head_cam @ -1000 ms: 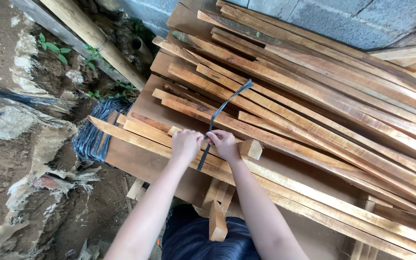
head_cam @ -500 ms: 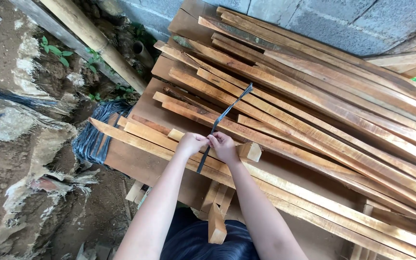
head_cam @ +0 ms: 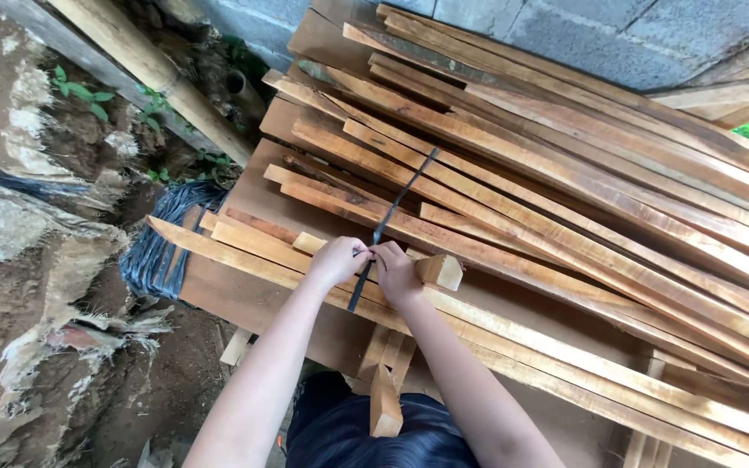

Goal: The person arranges a stack of wooden planks on a workbench, aligning them by hand. They then use a black strap to tie the stack of planks together.

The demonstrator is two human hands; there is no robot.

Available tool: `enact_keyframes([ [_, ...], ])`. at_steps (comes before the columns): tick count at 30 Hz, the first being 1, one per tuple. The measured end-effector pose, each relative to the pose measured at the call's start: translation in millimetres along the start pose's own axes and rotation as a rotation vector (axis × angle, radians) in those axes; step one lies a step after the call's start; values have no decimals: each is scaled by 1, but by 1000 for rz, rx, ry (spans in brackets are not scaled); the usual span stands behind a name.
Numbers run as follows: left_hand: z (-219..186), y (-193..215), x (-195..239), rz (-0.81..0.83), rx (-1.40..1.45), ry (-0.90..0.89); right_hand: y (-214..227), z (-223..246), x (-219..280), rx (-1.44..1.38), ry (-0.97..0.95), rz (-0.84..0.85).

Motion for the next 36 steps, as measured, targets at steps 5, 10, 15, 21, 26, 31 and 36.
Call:
enact_keyframes([
  [5,1,5,0,15,25,-24,-18,-41,3,-142,-353,198],
  [10,14,-1,-13,20,56,-19,-13,-21,5,-170,-468,347],
  [15,24,-10,-31,37,79,-3,-3,-13,8,-83,-486,87],
  [21,59,-30,-57,63,331,217,-3,-6,13,203,-167,-19],
  [26,75,-53,-89,-46,494,324,-13,-14,2,567,91,54],
  [31,56,-34,-99,-157,427,263,-2,20,3,609,216,-65],
  [36,57,-39,-112,-291,177,407,-15,3,27,625,-123,665],
])
Point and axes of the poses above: each hand's wrist, its own x-axis away from the middle knuckle, its own y-axis out of the back of the hand, z = x × y, the point moved 6 cm from there along -x, towards the middle knuckle, and after that the axes turned 1 degree about -x, right-handed, at the moved point
